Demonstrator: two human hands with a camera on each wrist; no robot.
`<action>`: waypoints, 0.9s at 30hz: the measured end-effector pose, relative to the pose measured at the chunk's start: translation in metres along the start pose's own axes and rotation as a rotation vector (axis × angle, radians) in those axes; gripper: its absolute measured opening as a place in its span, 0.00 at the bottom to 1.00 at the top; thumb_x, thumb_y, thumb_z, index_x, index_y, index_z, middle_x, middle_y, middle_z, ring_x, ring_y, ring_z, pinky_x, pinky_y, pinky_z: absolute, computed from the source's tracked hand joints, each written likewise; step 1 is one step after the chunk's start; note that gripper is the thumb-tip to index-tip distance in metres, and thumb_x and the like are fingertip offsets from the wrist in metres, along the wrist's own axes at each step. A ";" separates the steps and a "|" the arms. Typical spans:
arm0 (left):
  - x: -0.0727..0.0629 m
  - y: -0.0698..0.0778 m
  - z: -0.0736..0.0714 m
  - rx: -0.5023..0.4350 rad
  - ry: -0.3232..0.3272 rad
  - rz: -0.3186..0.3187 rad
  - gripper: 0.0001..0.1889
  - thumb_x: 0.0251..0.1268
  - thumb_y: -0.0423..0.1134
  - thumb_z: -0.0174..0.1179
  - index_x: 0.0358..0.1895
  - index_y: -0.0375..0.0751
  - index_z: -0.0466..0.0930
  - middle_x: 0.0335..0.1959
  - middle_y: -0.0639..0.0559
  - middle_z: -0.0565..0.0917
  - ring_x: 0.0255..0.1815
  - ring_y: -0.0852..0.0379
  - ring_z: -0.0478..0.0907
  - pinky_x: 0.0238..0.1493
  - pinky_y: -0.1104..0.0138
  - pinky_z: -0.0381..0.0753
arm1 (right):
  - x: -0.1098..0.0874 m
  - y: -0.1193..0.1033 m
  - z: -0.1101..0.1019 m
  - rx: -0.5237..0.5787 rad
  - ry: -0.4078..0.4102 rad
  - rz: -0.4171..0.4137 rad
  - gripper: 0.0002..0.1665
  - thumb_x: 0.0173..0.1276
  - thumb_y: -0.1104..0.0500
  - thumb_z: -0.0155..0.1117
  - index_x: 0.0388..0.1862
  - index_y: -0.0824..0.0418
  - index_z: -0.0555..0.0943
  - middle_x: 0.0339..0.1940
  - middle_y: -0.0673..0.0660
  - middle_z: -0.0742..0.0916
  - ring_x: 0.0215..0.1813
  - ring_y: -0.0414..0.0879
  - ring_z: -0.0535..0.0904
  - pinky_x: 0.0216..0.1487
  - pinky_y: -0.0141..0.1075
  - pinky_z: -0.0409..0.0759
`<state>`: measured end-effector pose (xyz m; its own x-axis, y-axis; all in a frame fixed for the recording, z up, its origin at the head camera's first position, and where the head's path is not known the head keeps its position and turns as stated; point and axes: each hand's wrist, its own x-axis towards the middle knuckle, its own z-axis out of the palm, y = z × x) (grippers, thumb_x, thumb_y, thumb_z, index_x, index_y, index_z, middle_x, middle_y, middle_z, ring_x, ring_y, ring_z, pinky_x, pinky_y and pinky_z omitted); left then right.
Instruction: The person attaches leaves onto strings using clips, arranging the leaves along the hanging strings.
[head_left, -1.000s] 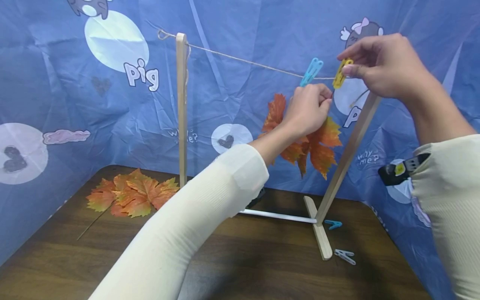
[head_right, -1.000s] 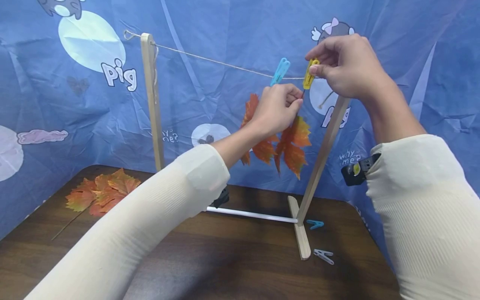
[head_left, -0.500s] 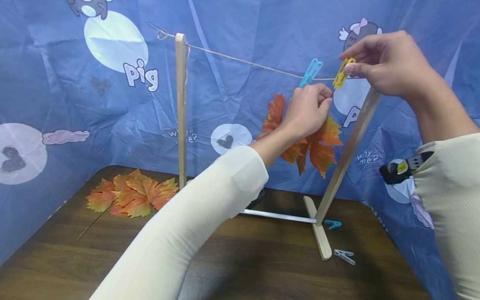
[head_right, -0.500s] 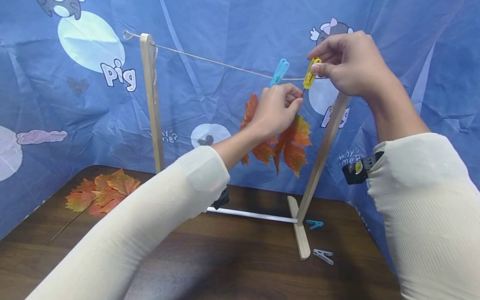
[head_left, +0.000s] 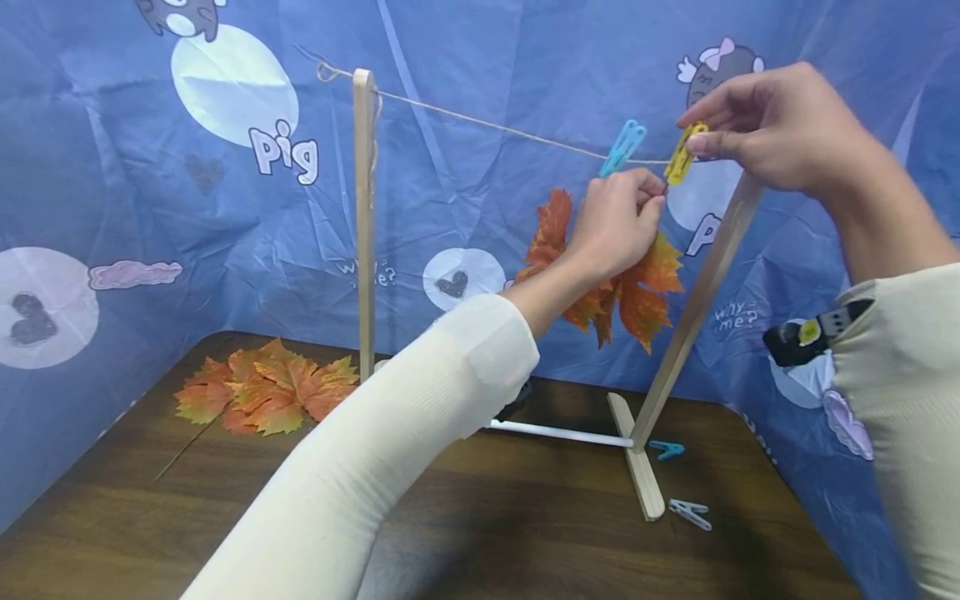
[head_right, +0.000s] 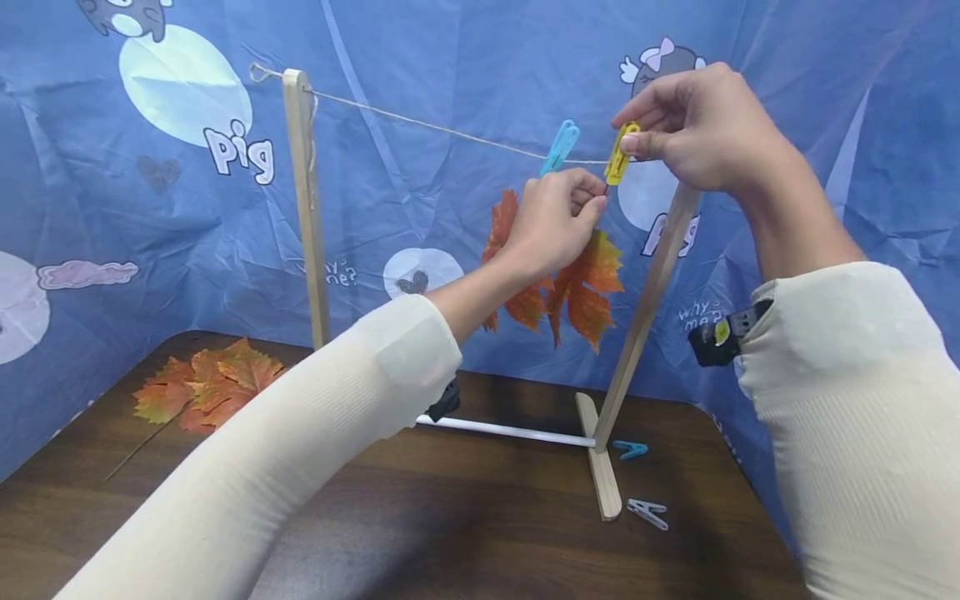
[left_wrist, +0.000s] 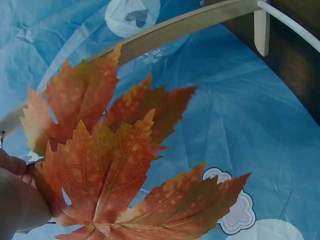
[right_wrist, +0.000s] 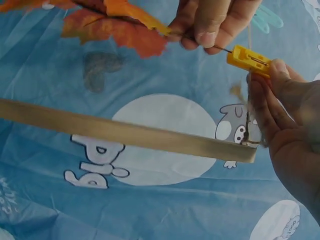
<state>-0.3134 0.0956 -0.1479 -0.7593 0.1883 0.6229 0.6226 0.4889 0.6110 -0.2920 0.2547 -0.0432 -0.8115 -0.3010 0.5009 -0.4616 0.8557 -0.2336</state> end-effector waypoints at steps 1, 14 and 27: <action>0.000 0.000 0.000 -0.005 0.010 0.004 0.11 0.77 0.39 0.57 0.52 0.44 0.87 0.41 0.59 0.89 0.40 0.69 0.82 0.43 0.79 0.74 | 0.000 0.000 0.000 -0.009 -0.003 -0.004 0.17 0.76 0.58 0.64 0.60 0.62 0.84 0.34 0.33 0.84 0.37 0.31 0.78 0.36 0.25 0.71; -0.003 0.005 0.002 -0.075 0.069 0.002 0.09 0.78 0.39 0.58 0.49 0.42 0.87 0.40 0.57 0.89 0.39 0.69 0.82 0.40 0.80 0.74 | 0.000 0.001 0.000 0.009 -0.014 -0.013 0.17 0.76 0.57 0.65 0.59 0.62 0.84 0.35 0.35 0.86 0.38 0.32 0.79 0.37 0.23 0.72; -0.006 0.007 0.005 -0.105 0.080 -0.066 0.09 0.77 0.40 0.59 0.48 0.42 0.87 0.37 0.58 0.88 0.35 0.69 0.81 0.36 0.79 0.75 | -0.002 0.002 -0.003 -0.044 -0.125 0.047 0.26 0.79 0.51 0.61 0.70 0.58 0.78 0.62 0.67 0.84 0.44 0.42 0.78 0.39 0.28 0.70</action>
<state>-0.3058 0.1023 -0.1496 -0.7842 0.0886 0.6142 0.5916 0.4054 0.6969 -0.2903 0.2578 -0.0424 -0.8714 -0.3084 0.3816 -0.4086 0.8868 -0.2162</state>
